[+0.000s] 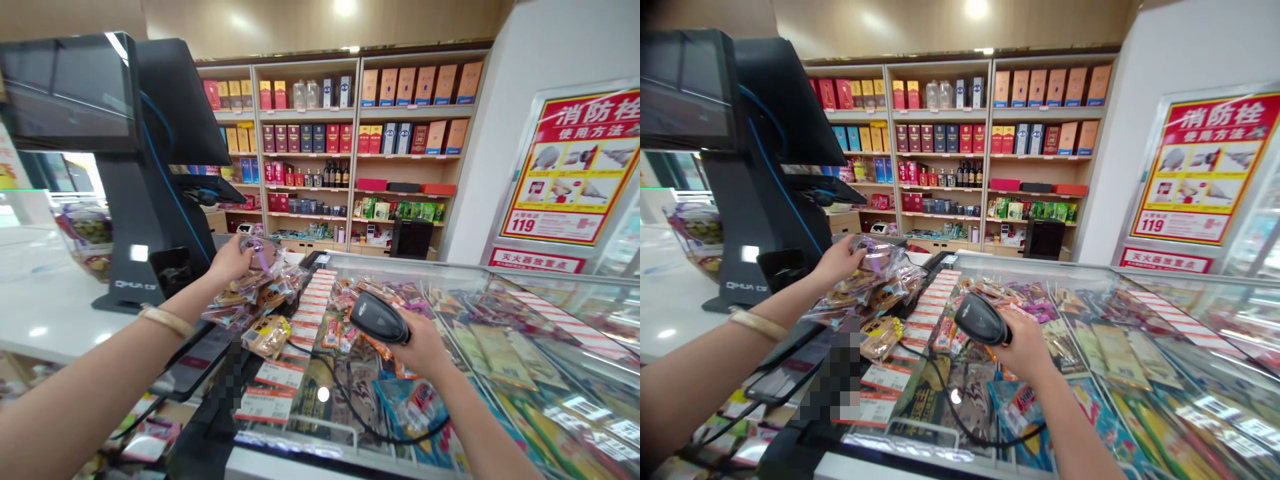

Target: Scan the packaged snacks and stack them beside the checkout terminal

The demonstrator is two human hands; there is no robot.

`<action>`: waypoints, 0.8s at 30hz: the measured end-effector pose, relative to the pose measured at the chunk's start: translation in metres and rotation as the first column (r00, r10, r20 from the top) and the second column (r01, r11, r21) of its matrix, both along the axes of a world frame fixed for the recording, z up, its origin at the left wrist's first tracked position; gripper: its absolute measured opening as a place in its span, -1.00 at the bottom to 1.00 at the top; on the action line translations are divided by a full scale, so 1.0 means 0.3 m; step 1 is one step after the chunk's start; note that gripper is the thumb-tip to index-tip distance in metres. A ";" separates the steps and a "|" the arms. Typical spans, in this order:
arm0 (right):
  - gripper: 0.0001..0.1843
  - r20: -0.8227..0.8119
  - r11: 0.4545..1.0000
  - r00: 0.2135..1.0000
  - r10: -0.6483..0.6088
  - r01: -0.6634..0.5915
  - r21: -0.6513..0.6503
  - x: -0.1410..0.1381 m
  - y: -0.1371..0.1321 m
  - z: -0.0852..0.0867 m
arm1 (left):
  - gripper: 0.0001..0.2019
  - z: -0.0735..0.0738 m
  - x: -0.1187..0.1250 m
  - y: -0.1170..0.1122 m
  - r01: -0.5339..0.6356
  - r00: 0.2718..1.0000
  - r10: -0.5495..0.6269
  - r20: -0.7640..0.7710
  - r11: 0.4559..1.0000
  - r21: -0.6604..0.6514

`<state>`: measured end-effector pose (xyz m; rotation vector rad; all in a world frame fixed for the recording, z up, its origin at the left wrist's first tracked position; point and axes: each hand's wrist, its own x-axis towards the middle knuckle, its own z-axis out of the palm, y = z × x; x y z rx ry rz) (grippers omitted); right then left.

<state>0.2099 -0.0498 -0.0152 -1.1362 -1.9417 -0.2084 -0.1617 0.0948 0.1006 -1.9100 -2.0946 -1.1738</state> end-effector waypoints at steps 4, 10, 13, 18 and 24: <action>-0.86 0.018 1.000 1.000 -0.006 0.005 0.024 0.003 0.004 0.001 | -0.42 0.001 0.007 0.033 -0.018 0.988 -0.003 -0.154 0.991 -0.134; -0.84 0.009 1.000 1.000 0.003 -0.004 0.017 0.003 0.007 -0.003 | -0.48 -0.004 0.064 0.049 -0.029 0.942 -0.016 -0.335 0.991 -0.128; -0.85 -0.001 1.000 1.000 0.004 -0.004 0.025 0.002 0.004 0.002 | -0.54 -0.007 0.091 0.066 -0.019 0.919 -0.042 -0.391 0.989 -0.150; -0.77 -0.007 0.997 1.000 0.014 -0.014 0.076 0.000 0.001 0.015 | -0.56 -0.007 0.128 0.094 -0.081 0.919 0.004 -0.393 0.981 -0.179; -0.77 -0.023 0.996 1.000 0.022 -0.020 0.083 -0.002 -0.003 0.019 | -0.60 0.000 0.178 0.087 -0.122 0.920 0.034 -0.391 0.971 -0.203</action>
